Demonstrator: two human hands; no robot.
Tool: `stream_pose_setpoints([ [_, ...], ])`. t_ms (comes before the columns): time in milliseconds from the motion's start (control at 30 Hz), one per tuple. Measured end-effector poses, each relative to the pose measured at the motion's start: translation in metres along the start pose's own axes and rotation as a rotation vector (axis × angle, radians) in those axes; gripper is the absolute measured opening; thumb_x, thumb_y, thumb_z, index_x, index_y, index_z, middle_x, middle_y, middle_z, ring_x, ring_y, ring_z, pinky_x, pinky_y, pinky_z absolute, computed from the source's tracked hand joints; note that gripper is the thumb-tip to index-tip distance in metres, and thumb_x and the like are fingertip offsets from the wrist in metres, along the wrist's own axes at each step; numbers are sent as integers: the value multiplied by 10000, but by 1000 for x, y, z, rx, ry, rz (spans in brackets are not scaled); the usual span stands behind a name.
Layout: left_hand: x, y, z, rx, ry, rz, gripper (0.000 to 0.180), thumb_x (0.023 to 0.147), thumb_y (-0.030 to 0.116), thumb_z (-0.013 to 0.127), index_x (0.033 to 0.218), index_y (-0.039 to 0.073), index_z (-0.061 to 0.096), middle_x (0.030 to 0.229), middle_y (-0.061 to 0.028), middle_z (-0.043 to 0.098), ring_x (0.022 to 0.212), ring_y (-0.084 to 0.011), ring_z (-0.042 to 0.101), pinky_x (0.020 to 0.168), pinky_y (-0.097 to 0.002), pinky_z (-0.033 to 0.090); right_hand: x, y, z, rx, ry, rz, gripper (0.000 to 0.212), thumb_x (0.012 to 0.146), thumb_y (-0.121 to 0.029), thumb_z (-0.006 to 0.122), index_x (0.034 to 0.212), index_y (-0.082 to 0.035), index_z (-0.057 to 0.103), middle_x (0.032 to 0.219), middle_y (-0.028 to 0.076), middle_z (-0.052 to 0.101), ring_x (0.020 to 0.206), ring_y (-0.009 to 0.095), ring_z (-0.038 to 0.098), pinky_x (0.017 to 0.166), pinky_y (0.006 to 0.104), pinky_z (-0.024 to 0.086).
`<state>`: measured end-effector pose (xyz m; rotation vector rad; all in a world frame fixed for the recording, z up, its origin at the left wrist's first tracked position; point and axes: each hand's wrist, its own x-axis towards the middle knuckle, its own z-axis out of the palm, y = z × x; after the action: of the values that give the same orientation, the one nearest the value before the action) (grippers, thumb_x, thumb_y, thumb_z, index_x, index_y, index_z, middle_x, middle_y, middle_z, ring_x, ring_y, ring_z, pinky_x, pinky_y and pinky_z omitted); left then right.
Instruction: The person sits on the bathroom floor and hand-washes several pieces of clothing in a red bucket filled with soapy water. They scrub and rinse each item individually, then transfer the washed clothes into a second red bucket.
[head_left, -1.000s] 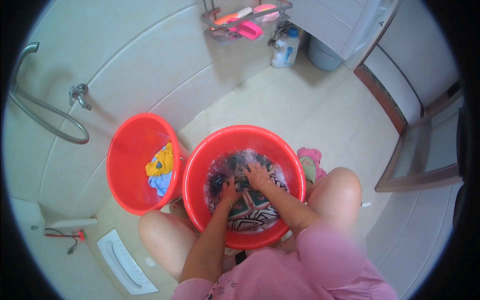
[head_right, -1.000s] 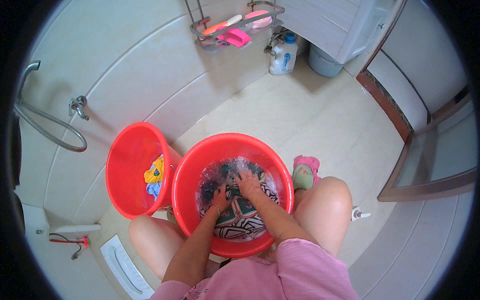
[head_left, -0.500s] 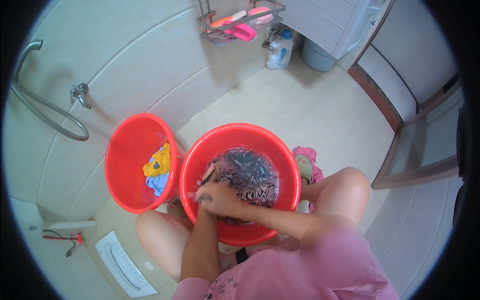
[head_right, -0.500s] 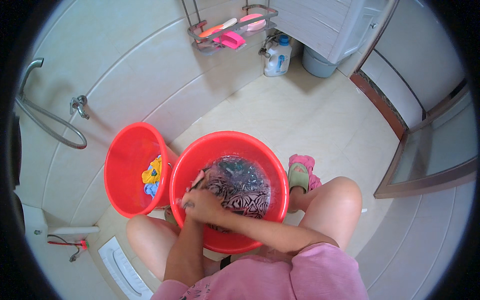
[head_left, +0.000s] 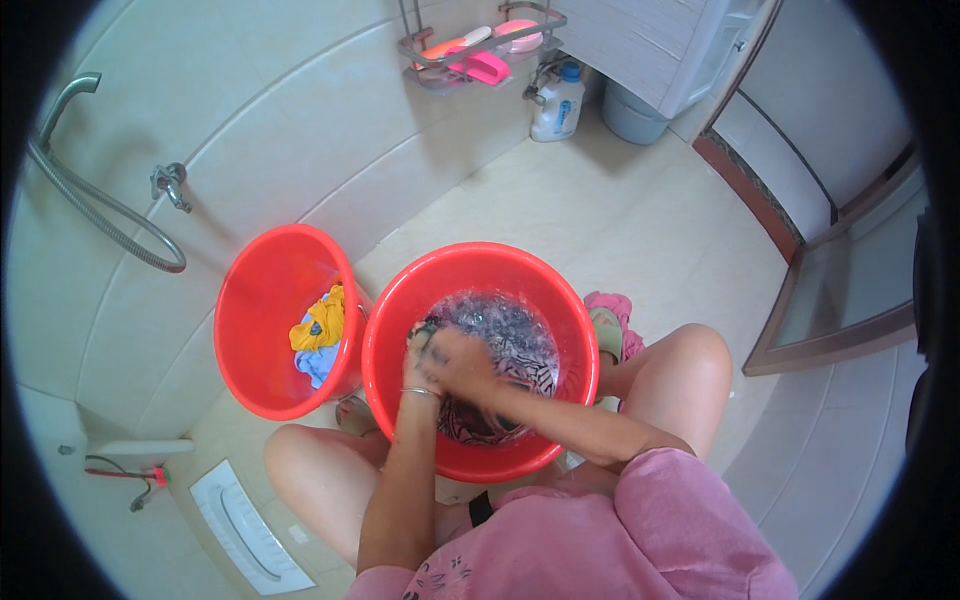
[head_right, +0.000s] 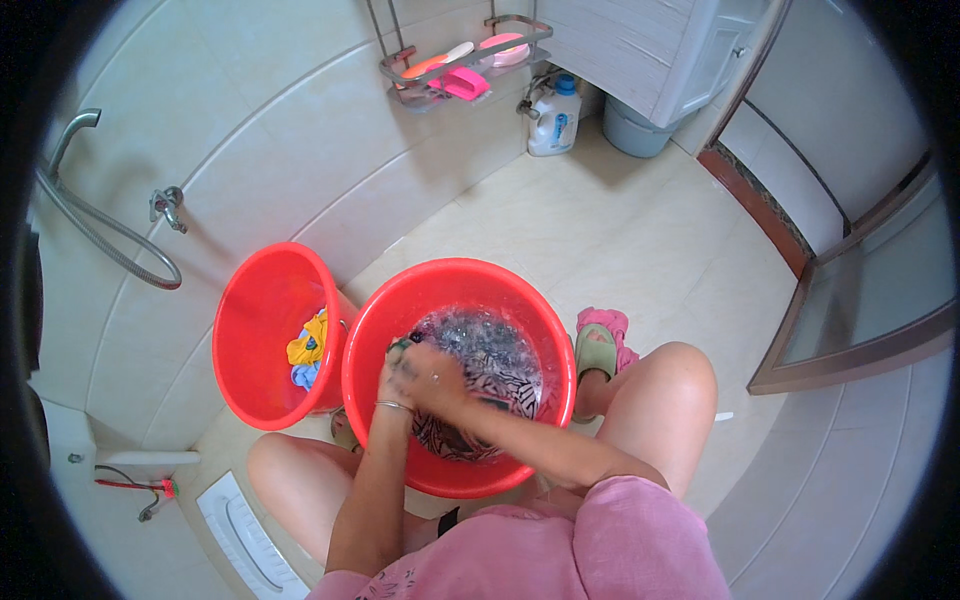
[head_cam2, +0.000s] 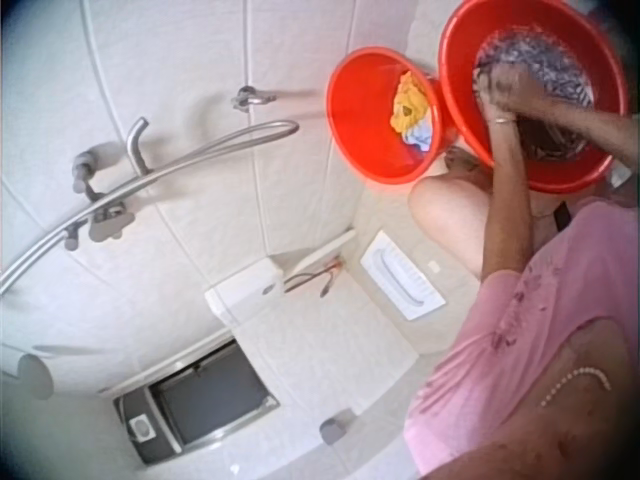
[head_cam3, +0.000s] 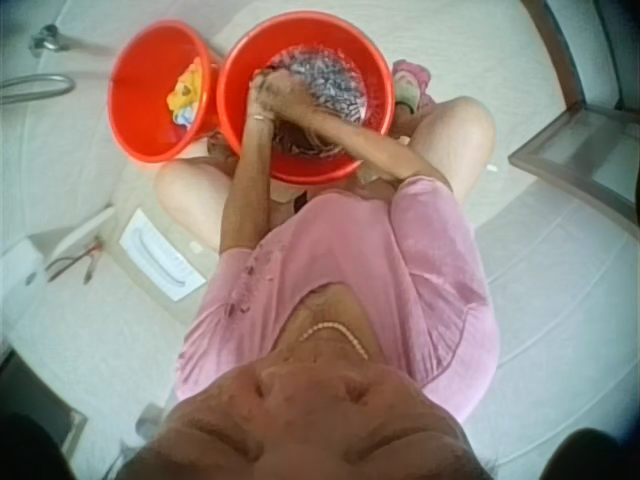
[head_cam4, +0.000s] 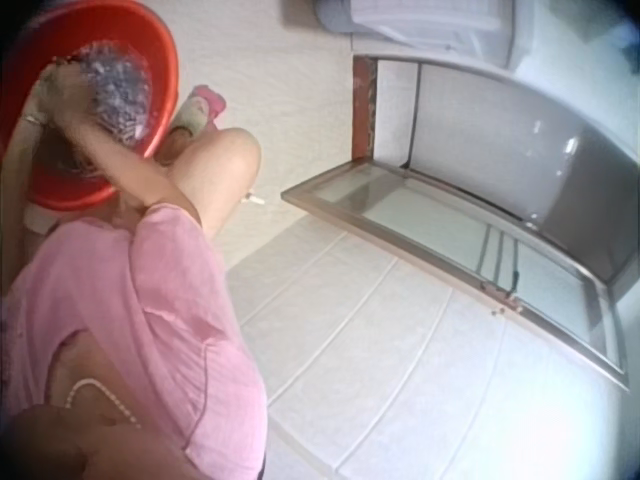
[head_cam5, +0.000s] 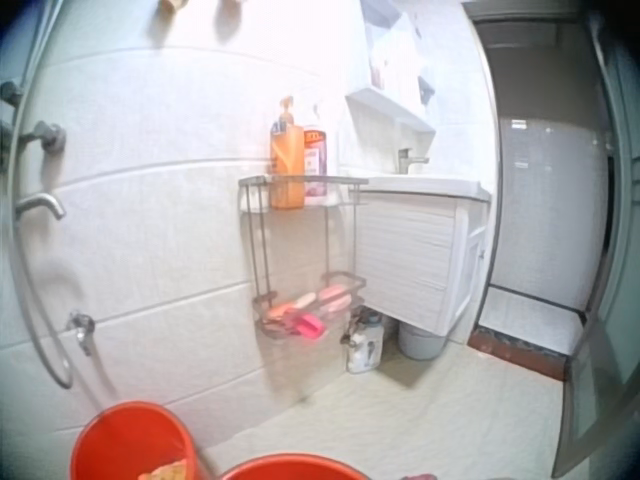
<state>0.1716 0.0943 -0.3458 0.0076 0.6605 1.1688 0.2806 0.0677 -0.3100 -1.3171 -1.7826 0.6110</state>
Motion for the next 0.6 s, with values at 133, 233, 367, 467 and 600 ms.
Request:
stream_pose_setpoints([
  [133, -15, -5, -18, 271, 220, -184, 272, 953, 386, 465, 904, 132, 549, 887, -16, 604, 828, -182, 587, 701, -349, 496, -10, -30, 3, 82, -223, -260, 251, 686, -305, 657, 810, -97, 592, 814, 124, 578, 762, 339, 599, 678, 464, 486],
  [233, -26, -37, 3, 198, 313, -202, 340, 938, 401, 498, 1096, 113, 587, 1038, -47, 640, 922, -184, 606, 757, -344, 510, 27, 13, -24, -27, -98, -5, 270, 688, -286, 663, 851, -78, 607, 841, 143, 591, 795, 348, 607, 725, 476, 493],
  [367, -19, -25, 26, 722, 166, 23, 360, 891, 294, 621, 1169, 69, 580, 1063, -30, 631, 908, -158, 595, 794, -312, 498, 51, 78, -53, -324, -157, 316, 301, 731, -275, 668, 923, -55, 595, 939, 174, 591, 834, 358, 612, 744, 470, 504],
  [467, -2, 10, 14, 1232, 466, 327, 460, 849, 322, 649, 1163, -3, 561, 1100, -158, 625, 1020, -281, 602, 863, -365, 474, 47, 97, -48, -353, -194, 220, 320, 756, -260, 664, 1005, -72, 591, 1007, 171, 571, 880, 358, 599, 771, 460, 501],
  [600, 8, -27, -14, 2067, 304, 556, 692, 809, 331, 658, 1371, 46, 372, 1416, -253, 289, 1180, -421, 475, 983, -425, 408, 23, 103, -27, -525, -479, 92, 420, 823, -210, 572, 1234, -142, 525, 1194, 151, 489, 1078, 342, 519, 859, 470, 461],
])
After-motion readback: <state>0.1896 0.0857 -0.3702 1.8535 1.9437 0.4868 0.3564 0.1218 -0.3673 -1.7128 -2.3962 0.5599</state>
